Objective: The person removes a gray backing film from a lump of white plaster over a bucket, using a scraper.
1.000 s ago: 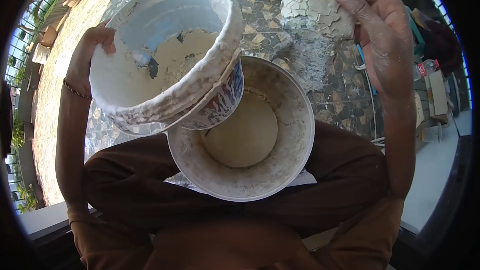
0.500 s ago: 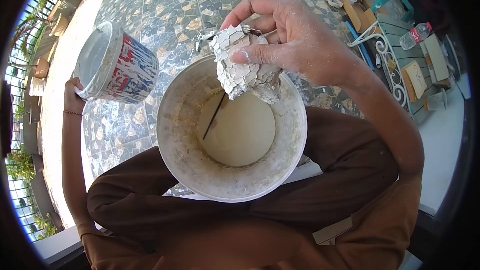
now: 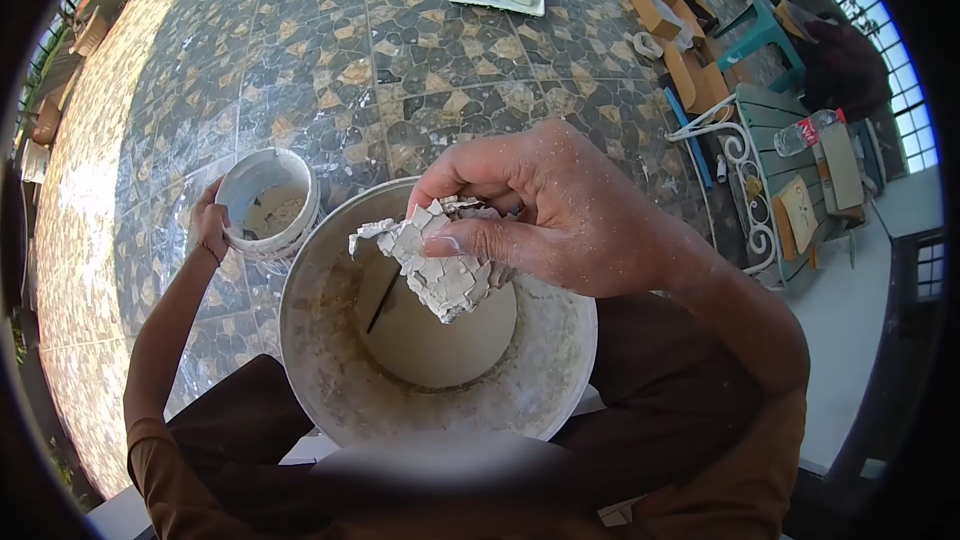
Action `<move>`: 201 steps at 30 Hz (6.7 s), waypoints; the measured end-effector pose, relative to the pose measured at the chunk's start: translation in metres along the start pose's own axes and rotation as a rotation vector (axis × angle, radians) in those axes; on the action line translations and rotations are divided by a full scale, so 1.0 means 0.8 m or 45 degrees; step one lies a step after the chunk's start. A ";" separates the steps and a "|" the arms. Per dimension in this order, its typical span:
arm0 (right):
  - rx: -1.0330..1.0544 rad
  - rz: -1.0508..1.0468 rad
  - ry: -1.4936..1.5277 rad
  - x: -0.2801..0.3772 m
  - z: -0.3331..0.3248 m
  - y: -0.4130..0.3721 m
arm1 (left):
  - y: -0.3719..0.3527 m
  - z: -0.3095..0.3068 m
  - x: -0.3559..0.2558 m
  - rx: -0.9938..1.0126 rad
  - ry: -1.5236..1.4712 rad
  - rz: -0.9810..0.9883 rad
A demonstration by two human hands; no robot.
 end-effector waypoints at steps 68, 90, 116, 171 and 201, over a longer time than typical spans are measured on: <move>0.210 0.550 0.074 -0.042 0.051 -0.052 | -0.353 0.295 -0.341 1.514 0.397 1.017; 0.331 0.532 0.028 -0.048 0.059 -0.045 | -0.357 0.288 -0.300 1.804 0.184 0.358; 0.373 0.342 -0.203 -0.032 0.058 -0.046 | -0.376 0.293 -0.298 1.948 0.278 0.456; -0.045 0.075 -0.379 -0.029 0.048 -0.037 | -0.343 0.279 -0.304 1.669 0.173 0.244; 0.168 -0.112 -0.466 -0.014 0.076 -0.036 | -0.367 0.270 -0.339 1.996 0.414 0.866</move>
Point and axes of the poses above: each hand's wrist, its own y-axis towards the middle knuckle, its own z-axis out of the palm, x = y × z, the point moved 8 cm from there along y, towards the middle knuckle, and after that the axes turned 8 degrees about z, right-handed, at the moved point
